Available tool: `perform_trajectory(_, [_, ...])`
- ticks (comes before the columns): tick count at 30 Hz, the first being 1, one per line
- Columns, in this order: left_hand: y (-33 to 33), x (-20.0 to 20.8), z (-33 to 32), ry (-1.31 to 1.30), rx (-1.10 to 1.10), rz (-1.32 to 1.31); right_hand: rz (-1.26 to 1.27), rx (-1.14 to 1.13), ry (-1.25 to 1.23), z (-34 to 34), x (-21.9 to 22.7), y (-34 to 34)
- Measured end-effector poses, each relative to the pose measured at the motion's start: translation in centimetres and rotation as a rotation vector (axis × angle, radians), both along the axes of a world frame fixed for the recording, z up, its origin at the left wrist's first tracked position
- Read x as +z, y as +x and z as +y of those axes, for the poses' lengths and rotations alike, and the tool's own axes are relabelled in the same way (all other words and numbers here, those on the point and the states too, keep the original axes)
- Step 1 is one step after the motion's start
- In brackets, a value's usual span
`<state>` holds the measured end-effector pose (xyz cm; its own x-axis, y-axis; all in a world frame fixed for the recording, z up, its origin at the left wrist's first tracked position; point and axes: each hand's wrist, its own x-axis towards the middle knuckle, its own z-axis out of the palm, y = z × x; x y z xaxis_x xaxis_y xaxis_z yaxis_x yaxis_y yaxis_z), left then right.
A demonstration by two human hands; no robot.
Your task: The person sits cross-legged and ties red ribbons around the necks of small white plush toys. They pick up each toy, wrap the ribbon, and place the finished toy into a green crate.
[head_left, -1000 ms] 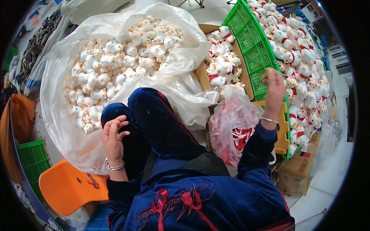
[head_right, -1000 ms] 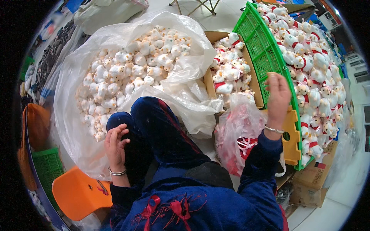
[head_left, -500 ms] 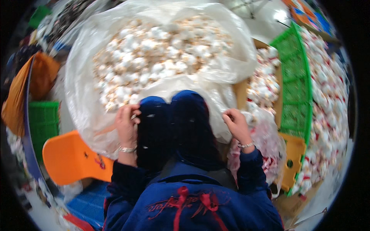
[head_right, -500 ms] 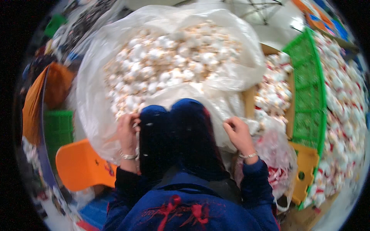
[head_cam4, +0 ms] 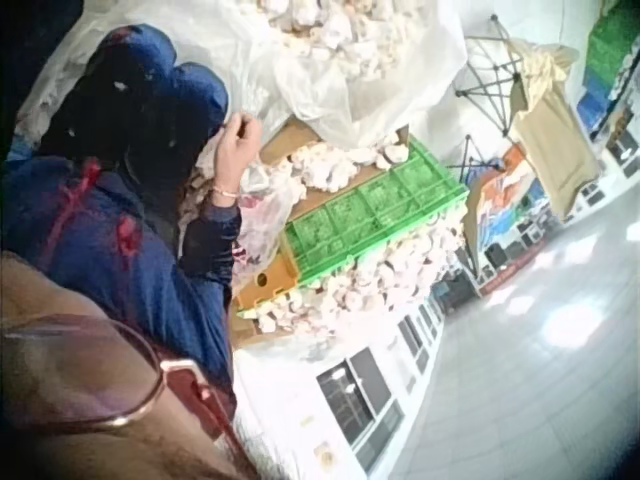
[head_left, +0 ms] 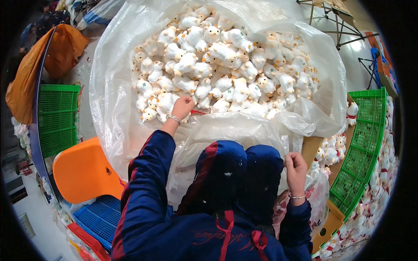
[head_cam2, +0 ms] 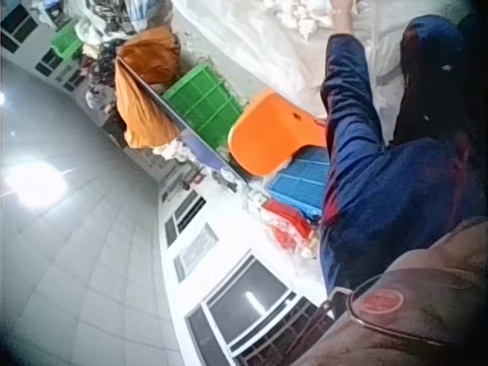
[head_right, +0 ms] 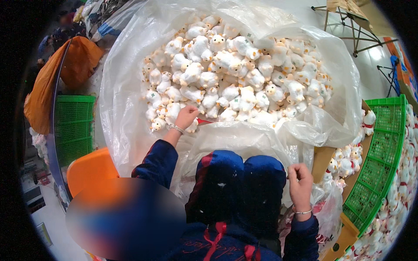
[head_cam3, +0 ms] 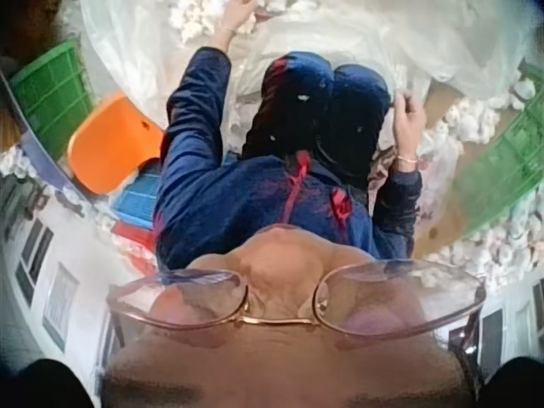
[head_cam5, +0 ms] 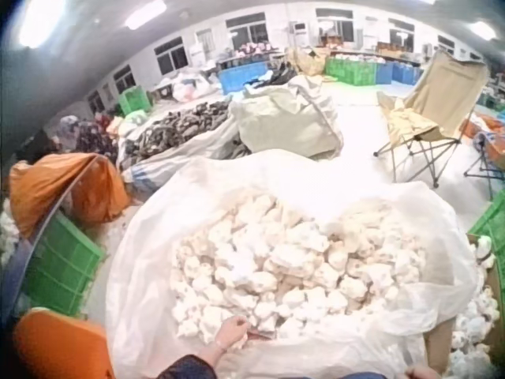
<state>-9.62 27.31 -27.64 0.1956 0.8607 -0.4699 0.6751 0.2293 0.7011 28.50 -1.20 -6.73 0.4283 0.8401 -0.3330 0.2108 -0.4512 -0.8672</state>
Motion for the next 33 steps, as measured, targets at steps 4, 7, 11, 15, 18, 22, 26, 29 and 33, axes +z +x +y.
perform_trajectory(4, [1.5,-4.8,-1.8,0.063,-0.372,0.488,0.003,0.049,-0.022,4.9,0.4,-0.7])
perform_trajectory(7, [-1.0,-9.4,-6.7,0.082,-0.415,0.800,-0.007,0.118,-0.078,5.9,-0.2,-1.1])
perform_trajectory(11, [-1.2,-9.5,-6.5,-0.058,-0.350,0.684,0.090,0.024,-0.147,6.0,-0.4,-1.9])
perform_trajectory(15, [-1.8,-9.1,-4.4,-0.196,-0.451,0.658,0.137,-0.006,-0.187,6.2,-0.2,-2.1])
perform_trajectory(18, [-1.3,-6.6,-5.0,-0.209,-0.494,0.658,0.140,-0.037,-0.183,6.1,-0.6,-2.2])
perform_trajectory(22, [-1.2,-6.8,-5.9,-0.064,-0.633,0.704,0.201,-0.088,-0.140,6.2,-0.6,-3.0])
perform_trajectory(26, [-0.8,-7.1,-5.6,0.045,-0.649,0.634,0.156,-0.038,-0.184,6.5,-0.9,-2.7])
perform_trajectory(29, [-0.4,-7.6,-5.4,-0.011,-0.775,0.657,0.128,0.022,-0.205,8.4,-0.8,-2.6])
perform_trajectory(33, [-1.1,-8.5,-5.8,-0.232,-0.870,0.627,0.074,0.097,-0.157,9.7,-1.0,-2.4])
